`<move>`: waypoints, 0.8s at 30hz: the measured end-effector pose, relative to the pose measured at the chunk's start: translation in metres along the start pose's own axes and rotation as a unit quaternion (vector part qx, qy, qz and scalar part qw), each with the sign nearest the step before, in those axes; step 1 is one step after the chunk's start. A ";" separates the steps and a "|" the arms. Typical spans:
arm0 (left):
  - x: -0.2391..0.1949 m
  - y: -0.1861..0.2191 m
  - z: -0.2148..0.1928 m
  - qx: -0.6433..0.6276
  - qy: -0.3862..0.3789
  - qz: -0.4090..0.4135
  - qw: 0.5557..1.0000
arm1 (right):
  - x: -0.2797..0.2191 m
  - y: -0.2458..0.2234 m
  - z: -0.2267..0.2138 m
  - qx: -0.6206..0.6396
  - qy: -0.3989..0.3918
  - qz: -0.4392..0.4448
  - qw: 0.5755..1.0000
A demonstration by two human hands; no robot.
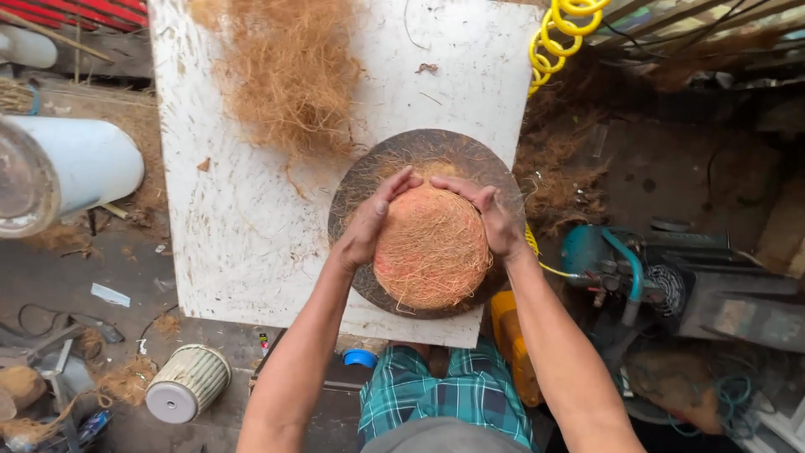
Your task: The person shapes a straw hat on a wooden form, pressing and smoothing the crown and brim. They repeatedly pick up loose straw fibers and press them onto the hat surface to build up the weave.
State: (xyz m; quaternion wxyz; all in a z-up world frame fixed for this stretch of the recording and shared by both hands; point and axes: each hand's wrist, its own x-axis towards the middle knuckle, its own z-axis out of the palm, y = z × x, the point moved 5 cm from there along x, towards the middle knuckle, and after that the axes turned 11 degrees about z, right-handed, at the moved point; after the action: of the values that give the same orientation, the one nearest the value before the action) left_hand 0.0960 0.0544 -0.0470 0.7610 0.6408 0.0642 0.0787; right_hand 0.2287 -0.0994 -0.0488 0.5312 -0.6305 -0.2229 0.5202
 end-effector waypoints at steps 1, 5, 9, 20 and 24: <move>0.000 0.000 0.003 -0.008 -0.005 -0.007 1.000 | 0.001 0.003 -0.001 0.003 0.007 0.009 1.000; 0.003 0.005 0.005 -0.062 0.027 -0.065 0.996 | 0.004 0.006 -0.002 -0.002 -0.002 -0.003 1.000; 0.006 0.009 -0.001 -0.008 -0.019 -0.083 0.996 | 0.004 -0.007 -0.002 -0.017 0.002 0.001 1.000; 0.024 0.014 -0.002 0.073 -0.084 -0.125 0.986 | 0.000 -0.040 0.008 -0.001 -0.021 0.038 0.999; 0.021 0.011 0.014 -0.062 -0.011 -0.088 0.994 | 0.005 -0.013 0.001 -0.001 -0.035 0.020 0.999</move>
State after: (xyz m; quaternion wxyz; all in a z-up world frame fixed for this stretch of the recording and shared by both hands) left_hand 0.1186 0.0467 -0.0333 0.8041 0.5848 0.1067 0.0079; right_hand 0.2335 -0.0902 -0.0391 0.5116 -0.6167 -0.2292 0.5527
